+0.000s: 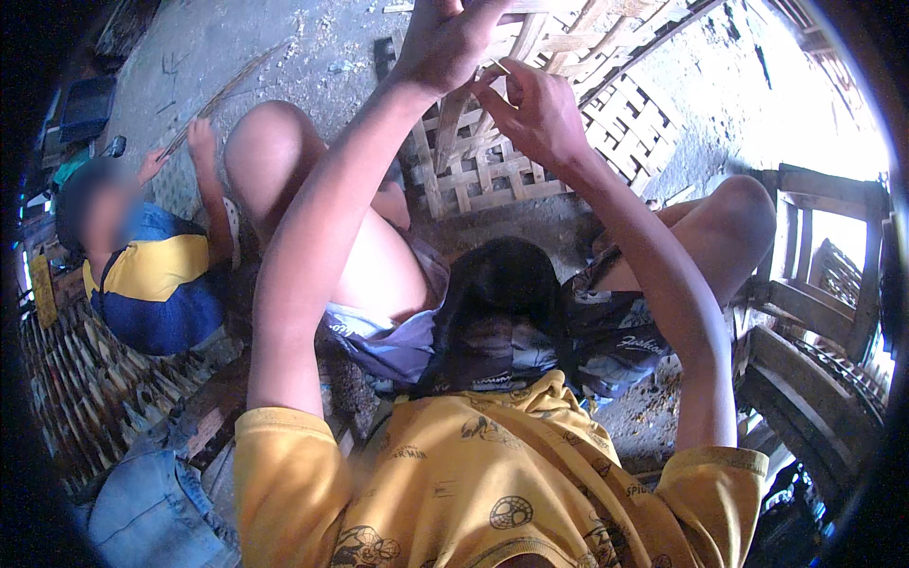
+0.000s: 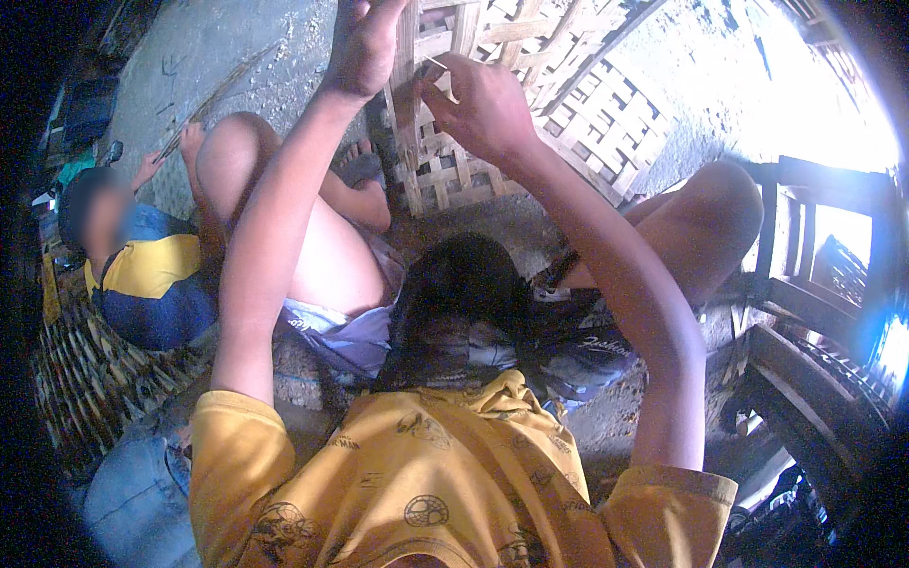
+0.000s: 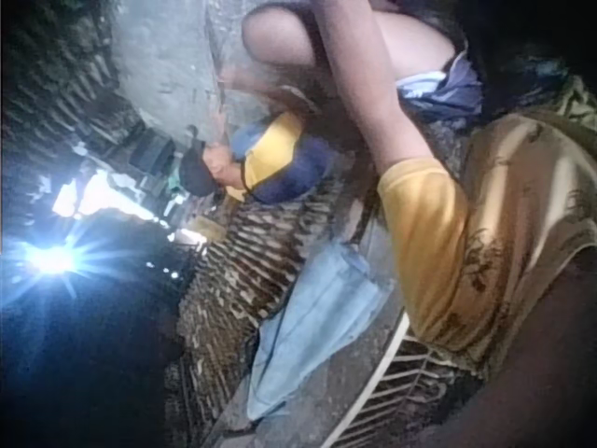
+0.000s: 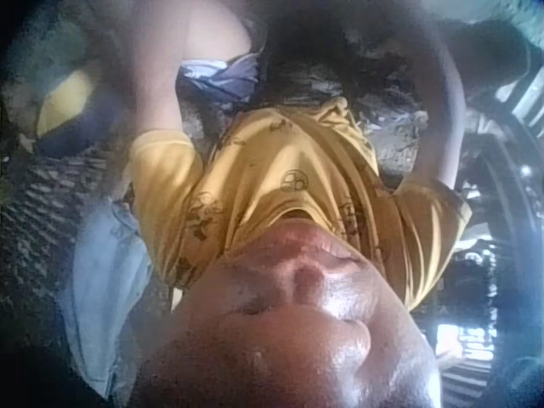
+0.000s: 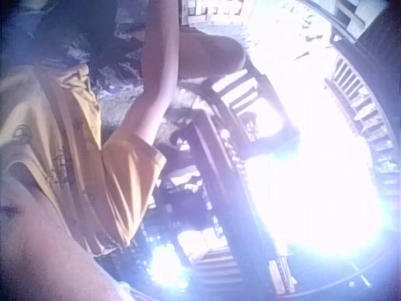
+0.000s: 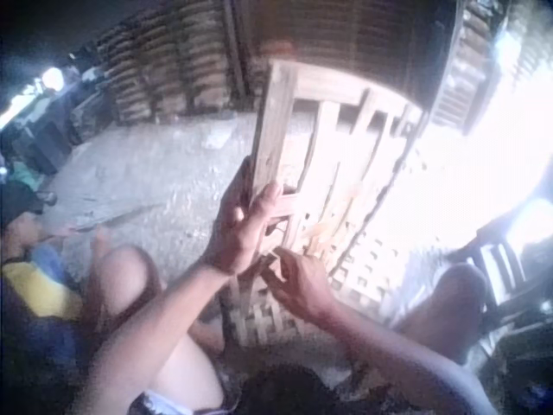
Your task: The person sits on the floor and assembles a wooden lattice panel by hand, inserting thin wooden strips into a grid frame. The person adjusts the strips and aligns the panel while working.
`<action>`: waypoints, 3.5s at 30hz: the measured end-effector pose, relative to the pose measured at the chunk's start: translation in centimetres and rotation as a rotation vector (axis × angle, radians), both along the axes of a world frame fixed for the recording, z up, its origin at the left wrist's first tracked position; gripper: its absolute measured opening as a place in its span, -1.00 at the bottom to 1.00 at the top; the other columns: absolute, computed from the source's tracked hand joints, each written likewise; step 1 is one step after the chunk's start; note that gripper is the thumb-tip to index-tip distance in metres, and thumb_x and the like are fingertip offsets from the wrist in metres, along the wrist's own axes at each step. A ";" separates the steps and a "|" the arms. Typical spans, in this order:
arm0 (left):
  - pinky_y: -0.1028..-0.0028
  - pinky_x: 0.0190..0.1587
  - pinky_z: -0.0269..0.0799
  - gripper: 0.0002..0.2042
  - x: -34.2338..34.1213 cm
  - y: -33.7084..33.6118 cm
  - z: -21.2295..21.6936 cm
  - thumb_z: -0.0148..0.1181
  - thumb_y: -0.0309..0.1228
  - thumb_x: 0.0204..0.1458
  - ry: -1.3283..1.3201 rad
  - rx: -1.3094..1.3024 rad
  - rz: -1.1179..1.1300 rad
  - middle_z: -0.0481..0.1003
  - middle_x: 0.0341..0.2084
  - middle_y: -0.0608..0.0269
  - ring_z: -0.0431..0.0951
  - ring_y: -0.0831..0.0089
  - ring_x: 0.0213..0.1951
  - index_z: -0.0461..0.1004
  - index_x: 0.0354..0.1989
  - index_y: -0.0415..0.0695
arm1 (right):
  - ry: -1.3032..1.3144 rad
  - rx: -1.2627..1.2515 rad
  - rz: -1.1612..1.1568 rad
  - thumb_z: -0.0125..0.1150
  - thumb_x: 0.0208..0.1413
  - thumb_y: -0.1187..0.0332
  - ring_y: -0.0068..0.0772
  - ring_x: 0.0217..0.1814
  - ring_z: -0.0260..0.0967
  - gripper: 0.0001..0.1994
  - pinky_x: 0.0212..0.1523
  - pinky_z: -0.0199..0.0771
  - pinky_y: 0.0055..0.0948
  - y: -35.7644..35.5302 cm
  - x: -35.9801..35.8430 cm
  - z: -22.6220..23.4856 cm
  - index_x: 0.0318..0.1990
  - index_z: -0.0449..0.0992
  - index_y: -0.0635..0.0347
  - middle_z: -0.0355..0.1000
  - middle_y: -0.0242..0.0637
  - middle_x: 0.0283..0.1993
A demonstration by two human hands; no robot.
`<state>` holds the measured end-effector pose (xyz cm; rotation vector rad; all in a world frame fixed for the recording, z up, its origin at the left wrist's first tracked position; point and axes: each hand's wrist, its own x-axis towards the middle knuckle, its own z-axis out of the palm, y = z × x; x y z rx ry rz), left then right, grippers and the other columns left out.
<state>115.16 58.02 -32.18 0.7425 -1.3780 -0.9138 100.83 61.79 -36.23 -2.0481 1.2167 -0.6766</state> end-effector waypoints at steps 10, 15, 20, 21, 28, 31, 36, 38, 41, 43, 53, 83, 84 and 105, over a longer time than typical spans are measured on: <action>0.39 0.05 0.45 -0.57 0.1 -0.3 0.7 0.01 -0.11 0.36 0.067 0.034 -0.063 0.53 -0.15 0.20 0.53 0.45 -0.06 0.38 0.15 -0.23 | -0.277 0.195 -0.041 0.31 0.21 0.19 -0.49 -0.60 0.32 -0.74 -0.48 0.36 -0.37 -0.2 -0.3 -0.9 -0.08 0.67 0.14 0.42 -0.32 -0.63; 0.38 0.10 0.45 -0.60 1.2 -0.5 0.5 -0.13 -0.18 0.42 -0.044 -0.014 -0.010 0.53 -0.06 0.12 0.54 0.40 -0.01 0.42 0.11 -0.30 | -0.555 0.428 -0.161 0.36 0.22 0.18 -0.71 -0.55 0.22 -0.71 -0.53 0.25 -0.52 0.0 0.5 -1.2 -0.10 0.68 0.23 0.40 -0.53 -0.59; 0.35 0.06 0.53 -0.55 0.4 0.1 0.2 -0.19 -0.14 0.42 0.121 0.069 -0.057 0.55 -0.10 0.05 0.59 0.33 -0.05 0.43 0.05 -0.34 | -0.680 0.595 -0.217 0.39 0.22 0.18 -0.88 -0.56 0.07 -0.71 -0.57 0.01 -0.68 0.6 1.1 -0.9 -0.09 0.68 0.21 0.36 -0.69 -0.53; 0.35 0.04 0.54 -0.55 0.3 0.3 0.5 -0.19 -0.14 0.42 0.113 0.077 -0.042 0.55 -0.11 0.04 0.60 0.33 -0.07 0.43 0.04 -0.34 | -0.744 0.571 -0.246 0.39 0.22 0.19 -0.88 -0.56 0.08 -0.71 -0.58 0.01 -0.67 0.5 1.6 -1.5 -0.08 0.67 0.23 0.35 -0.66 -0.54; 0.40 -0.01 0.49 -0.58 1.9 0.2 -0.2 -0.18 -0.13 0.42 0.063 0.069 0.084 0.55 -0.15 0.12 0.57 0.39 -0.11 0.45 -0.02 -0.28 | -0.598 0.276 -0.169 0.20 0.24 0.25 -0.51 -0.59 0.37 -0.70 -0.51 0.36 -0.37 1.1 1.0 0.6 -0.34 0.54 0.38 0.42 -0.26 -0.64; 0.42 -0.01 0.46 -0.58 1.3 0.4 0.1 -0.18 -0.13 0.42 0.048 0.058 0.124 0.55 -0.16 0.14 0.55 0.42 -0.11 0.46 -0.03 -0.27 | -0.435 0.099 -0.108 0.23 0.24 0.19 -0.39 -0.64 0.40 -0.69 -0.52 0.37 -0.33 0.7 0.4 1.2 -0.37 0.51 0.31 0.42 -0.18 -0.68; 0.45 -0.03 0.44 -0.59 1.6 0.7 -0.3 -0.17 -0.13 0.42 -0.017 0.111 0.137 0.55 -0.19 0.17 0.53 0.45 -0.10 0.47 -0.06 -0.27 | -0.627 0.096 -0.180 0.26 0.28 0.28 -0.71 -0.63 0.24 -0.77 -0.60 0.23 -0.49 0.4 0.4 3.2 -0.10 0.62 0.27 0.38 -0.38 -0.68; 0.47 -0.07 0.43 -0.58 0.7 1.3 0.0 -0.16 -0.12 0.41 0.040 0.117 0.105 0.53 -0.22 0.21 0.51 0.48 -0.14 0.47 -0.09 -0.26 | -0.753 0.284 -0.190 0.27 0.29 0.26 -0.77 -0.62 0.16 -0.75 -0.61 0.15 -0.54 0.2 0.5 3.3 -0.06 0.63 0.26 0.35 -0.49 -0.65; 0.38 0.02 0.49 -0.55 1.0 1.3 0.3 -0.16 -0.09 0.40 -0.058 0.059 0.066 0.55 -0.10 0.11 0.57 0.42 -0.08 0.44 0.05 -0.28 | -0.903 0.522 -0.193 0.32 0.27 0.21 -0.83 -0.62 0.03 -0.71 -0.62 0.04 -0.61 0.1 0.9 3.6 -0.01 0.65 0.24 0.32 -0.65 -0.59; 0.30 0.15 0.49 -0.40 1.1 1.2 0.3 -0.35 0.00 0.41 -0.175 0.036 0.066 0.55 0.01 0.00 0.60 0.30 0.03 0.40 0.18 -0.31 | -0.938 0.632 -0.226 0.33 0.26 0.21 -0.81 -0.64 -0.03 -0.72 -0.60 -0.01 -0.63 0.1 1.3 4.1 -0.03 0.62 0.22 0.20 -0.69 -0.63; 0.40 0.01 0.48 -0.49 1.5 1.0 0.1 -0.17 0.00 0.40 -0.127 0.023 0.099 0.58 -0.15 0.17 0.58 0.44 -0.12 0.49 0.02 -0.24 | -0.895 0.431 -0.318 0.22 0.30 0.27 -0.79 -0.65 -0.04 -0.80 -0.59 -0.02 -0.61 1.0 1.4 5.0 -0.14 0.60 0.24 0.17 -0.70 -0.63; 0.38 -0.20 0.49 -0.39 0.4 2.1 0.8 -0.11 0.18 0.31 -0.225 -0.001 0.325 0.62 -0.34 0.21 0.61 0.43 -0.29 0.53 -0.20 -0.24 | -0.505 0.150 -0.116 0.32 0.19 0.29 -0.56 -0.63 0.24 -0.78 -0.55 0.30 -0.40 -1.6 0.5 2.9 -0.17 0.69 0.27 0.43 -0.32 -0.62; 0.38 -0.21 0.50 -0.39 0.5 1.9 0.8 -0.11 0.18 0.32 -0.249 -0.016 0.328 0.62 -0.36 0.20 0.61 0.43 -0.30 0.53 -0.19 -0.23 | -0.553 0.154 -0.138 0.31 0.18 0.28 -0.45 -0.68 0.29 -0.80 -0.53 0.37 -0.33 -1.7 0.4 3.1 -0.23 0.70 0.24 0.44 -0.19 -0.65; 0.36 -0.30 0.55 -0.62 -1.3 3.5 1.3 -0.09 -0.13 0.39 -0.293 -0.206 0.363 0.59 -0.44 0.13 0.68 0.31 -0.36 0.39 -0.15 -0.28 | -0.781 -0.004 -0.097 0.16 0.35 0.45 -0.66 -0.22 0.53 -0.77 -0.32 0.48 -0.63 0.1 -2.8 12.1 0.09 0.58 0.29 0.61 -0.32 -0.23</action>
